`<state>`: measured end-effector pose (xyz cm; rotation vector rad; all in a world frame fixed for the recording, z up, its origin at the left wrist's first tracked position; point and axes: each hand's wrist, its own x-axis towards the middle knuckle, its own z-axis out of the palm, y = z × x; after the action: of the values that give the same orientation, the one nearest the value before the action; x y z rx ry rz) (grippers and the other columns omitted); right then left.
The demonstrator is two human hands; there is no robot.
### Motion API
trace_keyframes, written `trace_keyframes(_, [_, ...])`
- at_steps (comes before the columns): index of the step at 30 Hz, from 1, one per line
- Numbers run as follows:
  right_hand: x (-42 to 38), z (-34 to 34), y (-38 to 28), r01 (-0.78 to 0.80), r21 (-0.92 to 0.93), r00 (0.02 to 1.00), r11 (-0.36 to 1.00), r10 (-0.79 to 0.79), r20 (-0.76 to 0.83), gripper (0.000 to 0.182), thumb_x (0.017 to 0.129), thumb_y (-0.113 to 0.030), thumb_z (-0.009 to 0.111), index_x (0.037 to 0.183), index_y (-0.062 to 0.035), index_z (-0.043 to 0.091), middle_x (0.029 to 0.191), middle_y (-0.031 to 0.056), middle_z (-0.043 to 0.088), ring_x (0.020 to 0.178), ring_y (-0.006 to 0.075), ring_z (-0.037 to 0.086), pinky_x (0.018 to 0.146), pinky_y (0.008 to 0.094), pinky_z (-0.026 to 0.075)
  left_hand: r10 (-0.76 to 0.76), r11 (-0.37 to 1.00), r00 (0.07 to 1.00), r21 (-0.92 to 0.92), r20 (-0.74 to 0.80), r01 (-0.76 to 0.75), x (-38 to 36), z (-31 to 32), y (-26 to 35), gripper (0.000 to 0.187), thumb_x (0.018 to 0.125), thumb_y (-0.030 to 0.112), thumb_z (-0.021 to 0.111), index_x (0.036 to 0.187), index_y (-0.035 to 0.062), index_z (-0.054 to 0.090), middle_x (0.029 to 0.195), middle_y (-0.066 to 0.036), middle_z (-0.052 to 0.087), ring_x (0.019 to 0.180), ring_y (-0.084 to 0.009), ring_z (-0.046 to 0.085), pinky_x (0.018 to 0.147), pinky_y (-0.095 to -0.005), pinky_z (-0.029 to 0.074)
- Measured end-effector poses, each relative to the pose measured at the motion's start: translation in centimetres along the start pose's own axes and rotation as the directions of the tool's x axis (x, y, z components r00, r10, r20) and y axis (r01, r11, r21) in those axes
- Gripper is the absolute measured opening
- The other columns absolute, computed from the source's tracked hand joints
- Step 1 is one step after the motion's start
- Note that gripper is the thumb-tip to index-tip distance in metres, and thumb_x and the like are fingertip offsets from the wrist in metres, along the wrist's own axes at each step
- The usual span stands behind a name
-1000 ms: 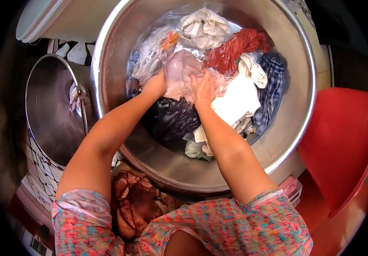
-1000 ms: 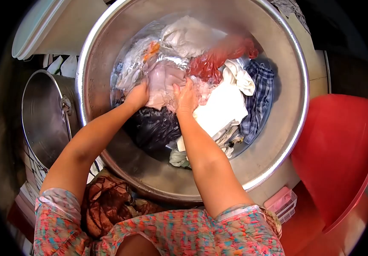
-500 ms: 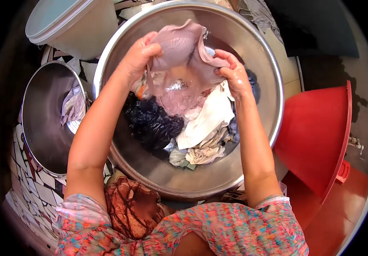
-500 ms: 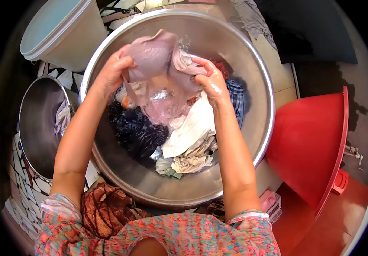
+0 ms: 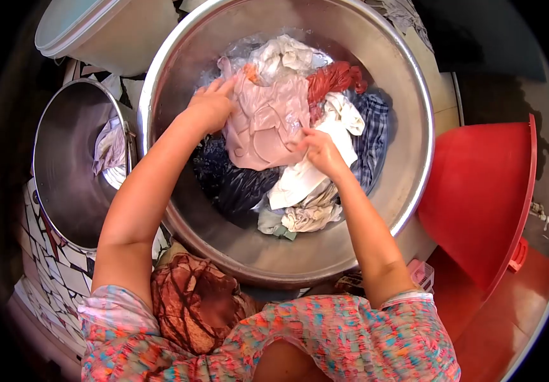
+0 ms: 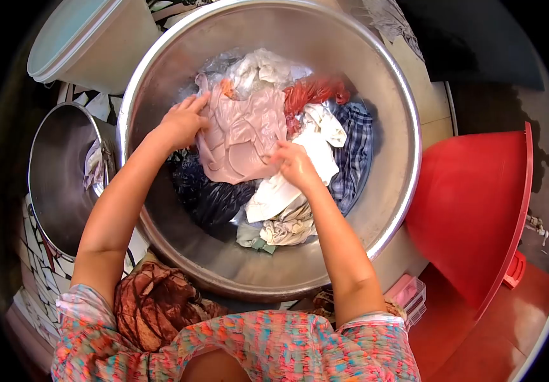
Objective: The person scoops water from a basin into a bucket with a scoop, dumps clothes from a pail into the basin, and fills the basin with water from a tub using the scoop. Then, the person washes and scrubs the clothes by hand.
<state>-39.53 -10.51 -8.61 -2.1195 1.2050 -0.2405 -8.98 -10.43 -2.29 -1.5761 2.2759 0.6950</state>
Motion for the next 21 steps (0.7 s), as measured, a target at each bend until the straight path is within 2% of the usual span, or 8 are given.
trace_keyframes(2, [-0.5,1.3,3.1,-0.383,0.556,0.889,0.738,0.459,0.004,0.016,0.079,-0.005,0.055,0.093,-0.0043,0.062,0.105,0.0171,0.057,0.096,0.0257,0.056,0.079,0.0272,0.045,-0.387,0.882,0.914,-0.337,-0.124,0.328,-0.4,0.8,1.0,0.031,0.074,0.009,0.060,0.105,0.0142,0.063,0.139,-0.015,0.033,0.120,-0.0310,0.043,0.096,-0.0379,0.040])
trace_keyframes(4, [-0.2,1.5,1.5,-0.551,0.647,0.741,0.528,0.665,0.088,0.020,0.079,-0.014,0.060,0.096,-0.0037,0.059,0.103,0.0176,0.056,0.093,0.0270,0.055,0.077,0.0312,0.046,-0.488,0.827,0.873,-0.334,-0.024,0.453,-0.4,1.0,0.8,0.041,0.080,0.024,0.060,0.116,0.0074,0.053,0.126,-0.020,0.047,0.106,-0.0305,0.055,0.087,-0.0381,0.046])
trace_keyframes(6, [0.1,3.0,0.4,-0.492,0.427,0.781,0.759,0.601,-0.170,0.025,0.076,-0.020,0.065,0.096,-0.0056,0.059,0.100,0.0164,0.056,0.091,0.0269,0.055,0.076,0.0338,0.045,-0.384,0.682,0.808,-0.453,0.447,0.574,-1.4,1.1,1.5,0.058,0.083,0.044,0.056,0.126,0.0074,0.045,0.091,-0.020,0.062,0.083,-0.0318,0.063,0.077,-0.0407,0.049])
trace_keyframes(8, [0.7,4.0,-0.9,-0.432,0.129,0.805,0.893,0.446,-0.391,0.031,0.073,-0.026,0.069,0.096,-0.0076,0.058,0.098,0.0152,0.055,0.089,0.0268,0.054,0.075,0.0365,0.045,-0.417,0.887,0.907,-0.194,0.054,0.419,-1.2,6.2,2.0,0.066,0.077,0.055,0.058,0.122,0.0074,0.050,0.089,-0.019,0.065,0.081,-0.0281,0.065,0.071,-0.0398,0.050])
trace_keyframes(10, [1.0,4.0,-3.0,-0.202,-0.259,0.841,0.945,0.032,-0.541,0.042,0.065,-0.036,0.074,0.096,-0.0118,0.059,0.094,0.0126,0.053,0.088,0.0278,0.054,0.074,0.0414,0.044,-0.352,0.918,0.935,-0.181,0.036,0.352,-1.4,5.5,3.8,0.059,0.072,0.051,0.064,0.110,0.0062,0.056,0.092,-0.016,0.064,0.086,-0.0281,0.063,0.074,-0.0391,0.050])
trace_keyframes(16, [1.9,5.9,-1.4,-0.187,-0.327,0.978,0.926,0.142,-0.155,0.034,0.065,-0.035,0.073,0.091,-0.0155,0.063,0.086,0.0087,0.059,0.085,0.0288,0.058,0.073,0.0406,0.045,-0.214,0.969,0.975,-0.137,-0.058,0.204,-0.3,9.2,3.5,0.044,0.069,0.040,0.071,0.095,0.0071,0.059,0.091,-0.014,0.063,0.086,-0.0304,0.062,0.074,-0.0395,0.050])
trace_keyframes(20, [1.8,4.5,1.5,-0.233,-0.139,0.970,0.962,0.219,-0.108,0.021,0.075,-0.023,0.066,0.090,-0.0089,0.063,0.078,0.0132,0.064,0.072,0.0258,0.061,0.066,0.0353,0.048,-0.179,0.975,0.978,-0.157,-0.110,0.161,0.5,11.3,2.0,0.039,0.069,0.036,0.071,0.093,0.0083,0.059,0.090,-0.013,0.063,0.085,-0.0299,0.062,0.072,-0.0396,0.049])
trace_keyframes(21, [1.8,3.6,1.6,-0.233,0.240,0.952,0.942,0.271,-0.139,0.018,0.080,-0.021,0.062,0.092,-0.0087,0.062,0.080,0.0068,0.062,0.074,0.0196,0.059,0.069,0.0302,0.047,-0.197,0.952,0.980,-0.241,0.000,0.191,0.7,11.0,1.7,0.036,0.070,0.033,0.070,0.093,0.0089,0.058,0.090,-0.012,0.063,0.086,-0.0295,0.061,0.071,-0.0396,0.049])
